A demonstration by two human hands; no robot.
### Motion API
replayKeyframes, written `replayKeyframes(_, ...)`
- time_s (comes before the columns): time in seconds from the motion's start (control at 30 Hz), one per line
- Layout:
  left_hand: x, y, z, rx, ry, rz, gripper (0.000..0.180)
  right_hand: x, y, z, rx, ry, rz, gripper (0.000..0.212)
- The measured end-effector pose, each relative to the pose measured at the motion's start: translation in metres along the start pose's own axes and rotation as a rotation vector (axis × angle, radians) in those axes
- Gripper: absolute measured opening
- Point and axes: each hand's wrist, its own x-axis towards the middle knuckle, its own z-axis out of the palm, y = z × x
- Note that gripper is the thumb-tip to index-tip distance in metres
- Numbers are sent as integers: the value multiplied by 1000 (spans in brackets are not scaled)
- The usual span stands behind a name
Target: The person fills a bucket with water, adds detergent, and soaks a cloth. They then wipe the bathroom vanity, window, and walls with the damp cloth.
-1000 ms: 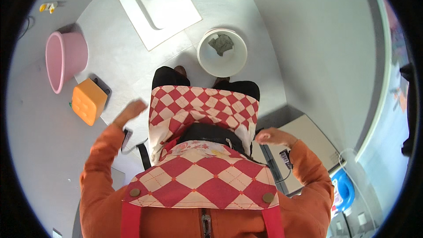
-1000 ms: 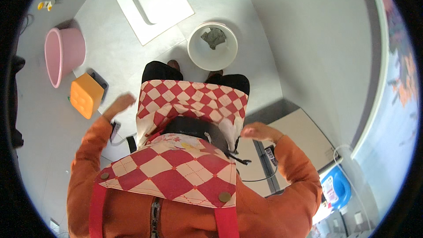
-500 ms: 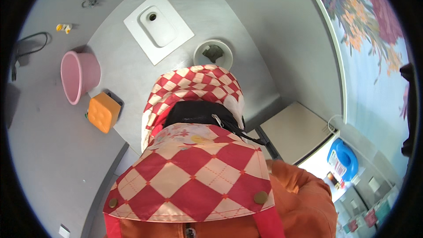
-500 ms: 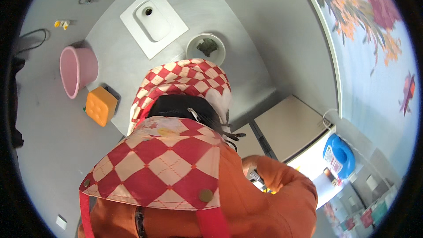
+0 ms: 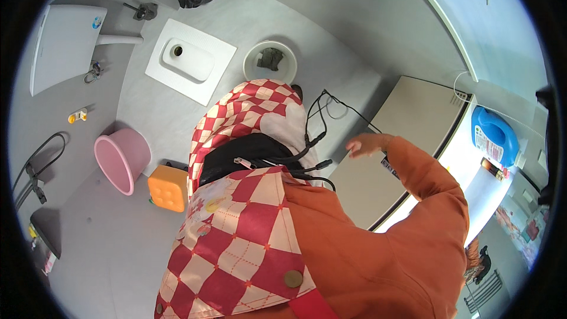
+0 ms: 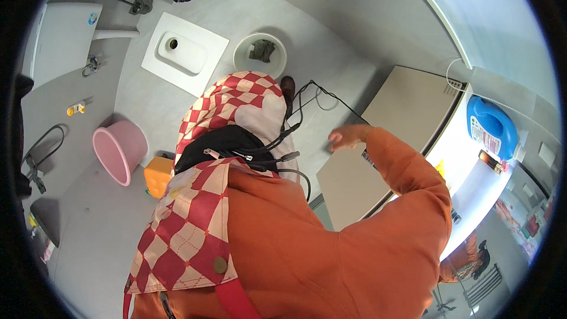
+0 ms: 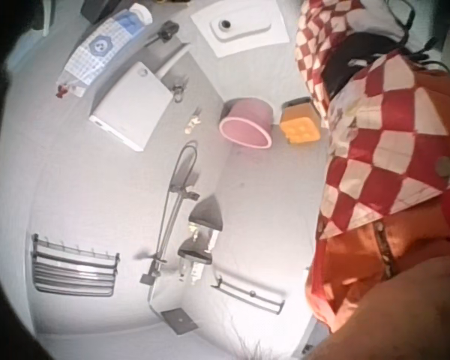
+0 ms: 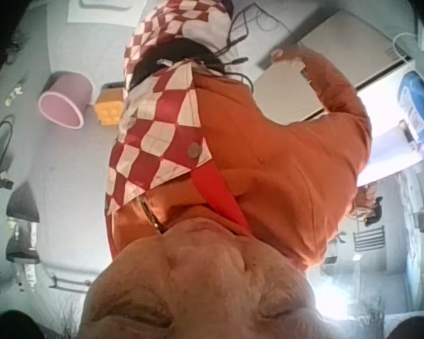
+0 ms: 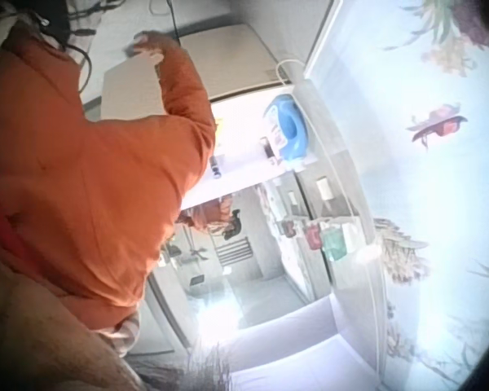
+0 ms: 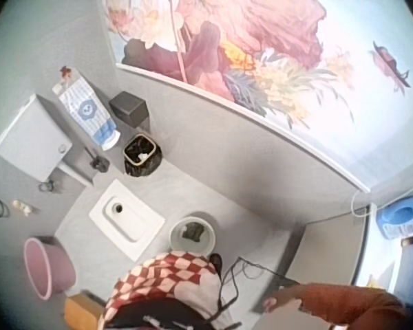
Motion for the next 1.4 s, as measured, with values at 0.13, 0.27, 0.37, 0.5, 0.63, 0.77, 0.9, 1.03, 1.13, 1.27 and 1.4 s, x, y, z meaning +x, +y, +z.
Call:
replayKeyframes(0.13,42,99,-44,79,-33,203,37,-23,-59,-28,57,339,-203,41)
replayKeyframes(0.27,63,202,-45,125,-79,457,48,-48,-92,-50,172,683,-351,29)
replayKeyframes(0.37,90,289,-17,275,-66,571,45,-47,-108,-73,147,764,-465,24)
replayKeyframes(0.5,157,366,54,310,-83,764,34,20,-125,-118,-50,819,-564,22)
replayKeyframes(0.63,248,355,165,301,-188,829,27,135,-114,-163,-7,644,-553,19)
replayKeyframes(0.77,301,321,253,300,-280,641,29,236,-103,-195,-173,614,-479,20)
replayKeyframes(0.9,312,308,325,327,-201,684,29,287,-82,-205,-149,596,-516,22)
replayKeyframes(1.03,329,327,359,562,7,757,61,329,-86,-200,-233,685,-582,20)
replayKeyframes(1.13,324,327,378,701,175,743,68,349,-101,-191,-369,643,-431,21)
replayKeyframes(1.27,294,324,378,817,67,724,53,358,-124,-187,-885,776,-307,29)
replayKeyframes(1.4,270,321,367,800,99,842,37,373,-139,-188,-1194,866,-342,37)
